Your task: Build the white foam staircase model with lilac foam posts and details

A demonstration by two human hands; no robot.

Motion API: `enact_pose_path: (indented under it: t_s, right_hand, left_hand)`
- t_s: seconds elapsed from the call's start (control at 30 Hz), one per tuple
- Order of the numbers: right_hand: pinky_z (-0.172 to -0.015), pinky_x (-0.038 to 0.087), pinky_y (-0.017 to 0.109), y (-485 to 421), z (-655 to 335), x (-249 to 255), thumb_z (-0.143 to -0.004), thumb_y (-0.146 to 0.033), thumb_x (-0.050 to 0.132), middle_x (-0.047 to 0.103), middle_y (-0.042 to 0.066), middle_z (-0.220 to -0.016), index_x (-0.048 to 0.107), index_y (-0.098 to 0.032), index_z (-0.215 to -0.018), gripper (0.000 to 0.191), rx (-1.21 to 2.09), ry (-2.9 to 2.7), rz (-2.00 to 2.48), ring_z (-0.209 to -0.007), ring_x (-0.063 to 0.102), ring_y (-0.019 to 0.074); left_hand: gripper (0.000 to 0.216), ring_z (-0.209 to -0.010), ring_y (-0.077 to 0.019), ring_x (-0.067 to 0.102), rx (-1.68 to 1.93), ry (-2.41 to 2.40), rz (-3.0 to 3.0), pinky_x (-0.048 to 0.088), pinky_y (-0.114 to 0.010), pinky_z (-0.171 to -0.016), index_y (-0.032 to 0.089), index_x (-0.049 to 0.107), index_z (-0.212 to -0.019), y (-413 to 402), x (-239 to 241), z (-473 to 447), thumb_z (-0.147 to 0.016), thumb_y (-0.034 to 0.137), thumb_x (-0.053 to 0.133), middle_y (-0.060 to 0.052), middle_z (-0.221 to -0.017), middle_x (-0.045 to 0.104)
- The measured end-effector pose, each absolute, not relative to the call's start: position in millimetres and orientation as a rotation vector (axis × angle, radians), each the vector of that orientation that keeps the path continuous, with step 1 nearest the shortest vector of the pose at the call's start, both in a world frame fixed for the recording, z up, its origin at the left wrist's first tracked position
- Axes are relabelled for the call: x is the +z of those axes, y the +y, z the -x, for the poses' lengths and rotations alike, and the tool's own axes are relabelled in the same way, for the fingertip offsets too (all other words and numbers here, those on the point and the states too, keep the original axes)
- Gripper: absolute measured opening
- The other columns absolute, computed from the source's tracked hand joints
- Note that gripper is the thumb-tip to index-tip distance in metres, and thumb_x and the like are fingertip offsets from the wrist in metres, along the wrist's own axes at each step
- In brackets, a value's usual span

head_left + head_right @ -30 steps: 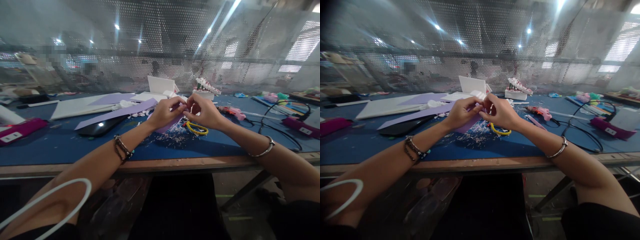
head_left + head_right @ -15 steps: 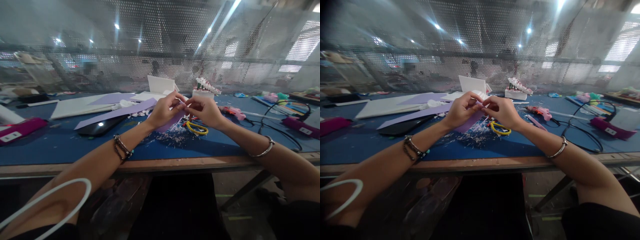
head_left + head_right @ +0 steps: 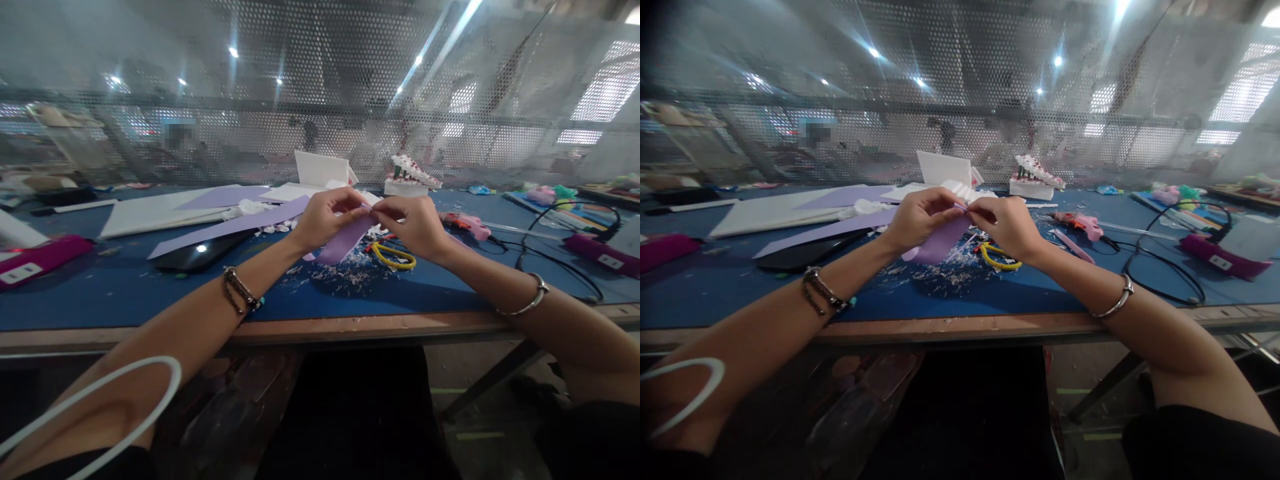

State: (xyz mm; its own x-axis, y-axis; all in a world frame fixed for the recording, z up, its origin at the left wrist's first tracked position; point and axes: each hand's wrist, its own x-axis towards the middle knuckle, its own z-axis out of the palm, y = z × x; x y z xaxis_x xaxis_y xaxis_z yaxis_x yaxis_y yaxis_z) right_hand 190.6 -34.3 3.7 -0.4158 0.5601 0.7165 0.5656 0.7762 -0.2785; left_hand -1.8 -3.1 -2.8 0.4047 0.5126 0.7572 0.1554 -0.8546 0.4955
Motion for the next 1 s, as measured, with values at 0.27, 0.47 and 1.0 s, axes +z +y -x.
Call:
enact_pose_path:
  t_s: [0.27,0.47,1.0]
  right_hand:
    - [-0.063,0.041,0.023,-32.9,-189.1,2.0,-0.085,-0.029,0.052,0.066,0.002,-0.069,0.067,-0.014,-0.084,0.022,0.084,-2.103,0.780,-0.061,0.056,0.0089]
    - [-0.061,0.042,0.022,-28.6,-190.0,-0.8,-0.086,-0.027,0.051,0.066,0.001,-0.067,0.067,-0.013,-0.086,0.021,0.056,-2.115,0.730,-0.059,0.057,0.0084]
    - [-0.061,0.036,0.022,-27.9,-191.4,-2.2,-0.087,-0.030,0.053,0.068,0.004,-0.075,0.067,-0.014,-0.084,0.022,-0.358,-2.200,0.834,-0.065,0.058,0.0105]
  left_hand:
    - [0.024,-0.069,-0.0102,0.060,1.432,0.563,-2.355,0.047,-0.020,-0.064,0.017,0.069,-0.087,-2.6,-0.7,3.6,-0.074,0.037,0.071,-0.003,-0.078,0.068]
    - [0.026,-0.066,-0.0095,0.060,1.439,0.606,-2.405,0.047,-0.019,-0.062,0.017,0.069,-0.088,-3.3,-0.5,3.6,-0.074,0.039,0.071,-0.003,-0.078,0.069]
    - [0.026,-0.060,-0.0072,0.057,1.502,0.597,-2.438,0.046,-0.017,-0.056,0.014,0.068,-0.082,-5.5,-0.9,-0.2,-0.073,0.039,0.072,-0.001,-0.070,0.066]
